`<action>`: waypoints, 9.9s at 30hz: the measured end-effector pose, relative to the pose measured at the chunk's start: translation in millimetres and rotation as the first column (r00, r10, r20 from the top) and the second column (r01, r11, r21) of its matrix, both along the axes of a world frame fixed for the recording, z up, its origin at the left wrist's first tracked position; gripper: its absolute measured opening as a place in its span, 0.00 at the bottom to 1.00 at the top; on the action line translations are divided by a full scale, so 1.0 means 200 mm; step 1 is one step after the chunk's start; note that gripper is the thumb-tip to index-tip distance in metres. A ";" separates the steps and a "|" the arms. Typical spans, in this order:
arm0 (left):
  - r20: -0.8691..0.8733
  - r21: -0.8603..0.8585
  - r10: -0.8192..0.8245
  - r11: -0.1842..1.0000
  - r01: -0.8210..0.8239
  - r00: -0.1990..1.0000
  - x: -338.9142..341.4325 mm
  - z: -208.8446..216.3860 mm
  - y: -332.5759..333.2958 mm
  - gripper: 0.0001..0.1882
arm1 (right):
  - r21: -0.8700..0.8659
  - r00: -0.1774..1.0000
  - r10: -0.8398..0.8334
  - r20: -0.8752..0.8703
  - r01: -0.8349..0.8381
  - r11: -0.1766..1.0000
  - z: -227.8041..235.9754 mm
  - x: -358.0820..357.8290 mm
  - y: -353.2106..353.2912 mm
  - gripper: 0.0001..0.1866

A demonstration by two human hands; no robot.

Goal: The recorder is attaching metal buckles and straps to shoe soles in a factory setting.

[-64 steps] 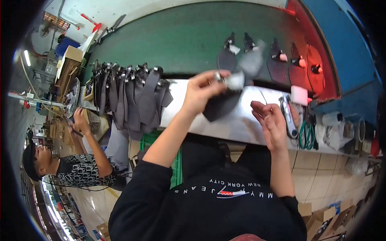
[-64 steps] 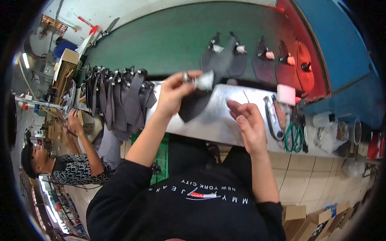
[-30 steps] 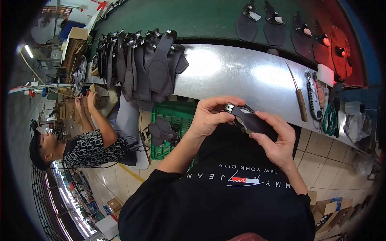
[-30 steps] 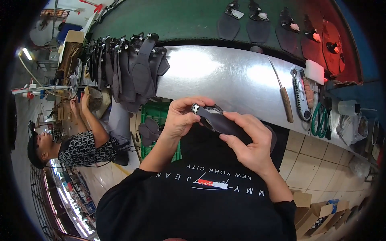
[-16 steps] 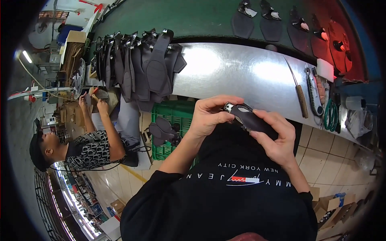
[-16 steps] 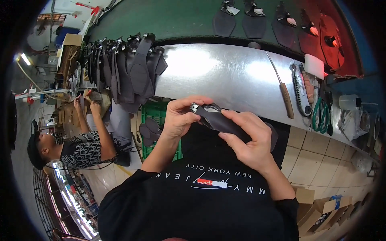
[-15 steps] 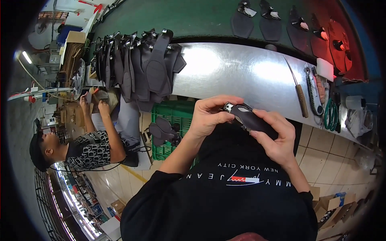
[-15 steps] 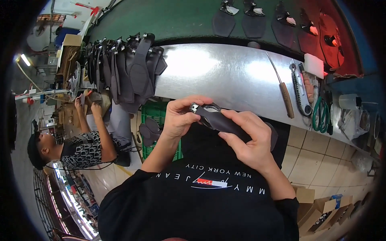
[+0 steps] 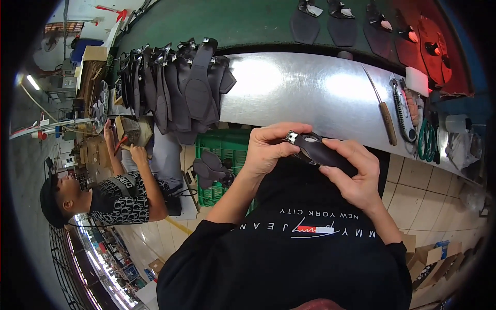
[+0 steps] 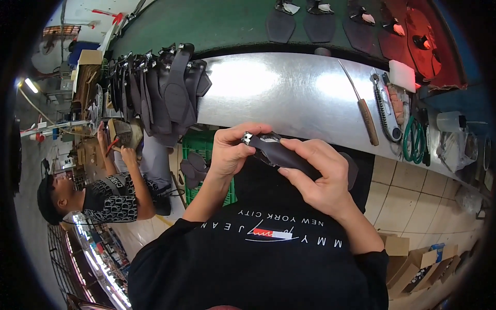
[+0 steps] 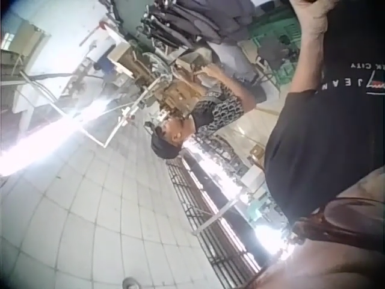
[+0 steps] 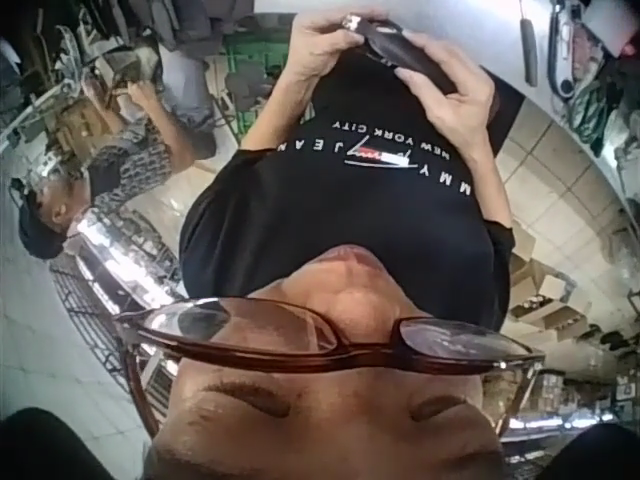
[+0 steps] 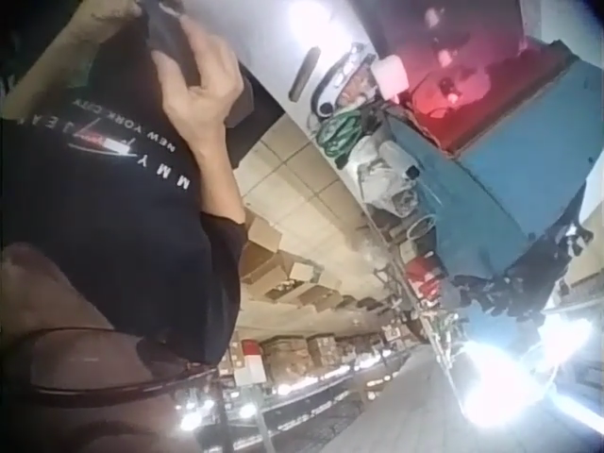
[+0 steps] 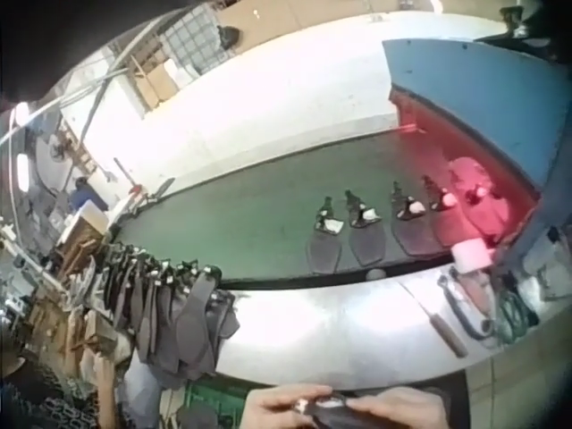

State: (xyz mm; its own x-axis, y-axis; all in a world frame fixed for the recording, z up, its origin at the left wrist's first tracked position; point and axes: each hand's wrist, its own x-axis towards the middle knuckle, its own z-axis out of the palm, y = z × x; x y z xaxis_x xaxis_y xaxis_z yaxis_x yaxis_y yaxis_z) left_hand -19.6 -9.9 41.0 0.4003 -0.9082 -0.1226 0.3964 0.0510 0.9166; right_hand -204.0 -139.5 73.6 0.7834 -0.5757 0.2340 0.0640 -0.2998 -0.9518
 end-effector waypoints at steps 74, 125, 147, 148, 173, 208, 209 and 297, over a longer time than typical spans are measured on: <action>0.210 0.135 -0.193 0.977 0.167 0.958 -0.04 0.05 0.04 0.21 | -0.019 0.979 0.074 -0.191 -0.079 0.997 -0.07 0.04 0.00 0.19; 0.068 0.453 -0.006 0.891 -0.026 0.998 -0.13 0.03 0.02 0.15 | -0.315 1.000 -0.023 -0.018 0.016 0.949 -0.20 0.10 0.08 0.09; 0.275 0.373 -0.136 0.927 0.024 0.952 -0.10 -0.01 0.06 0.09 | -0.046 0.980 0.002 -0.197 -0.012 0.999 -0.19 0.15 0.07 0.09; 0.236 0.377 -0.104 0.926 0.008 0.966 -0.09 -0.01 0.09 0.08 | -0.063 0.982 0.043 -0.182 -0.055 0.996 -0.18 0.16 0.09 0.09; -0.113 0.057 0.519 0.854 -0.516 0.847 -0.07 -0.24 0.13 0.11 | -0.678 0.959 -0.282 0.038 0.232 0.698 -0.20 0.18 -0.40 0.18; -0.876 0.171 0.325 0.900 -0.400 0.358 -0.11 -0.28 0.01 0.16 | 0.397 0.944 0.320 -0.075 -0.266 0.878 -0.36 0.28 0.28 0.32; -0.889 0.173 0.322 0.894 -0.414 0.324 -0.11 -0.25 0.05 0.16 | 0.458 0.930 0.356 -0.089 -0.279 0.844 -0.31 0.28 0.29 0.31; -0.416 0.024 0.067 0.998 -0.063 0.907 -0.13 -0.04 -0.23 0.31 | 0.937 0.956 0.139 0.259 -0.284 0.202 -0.15 0.03 -0.03 0.31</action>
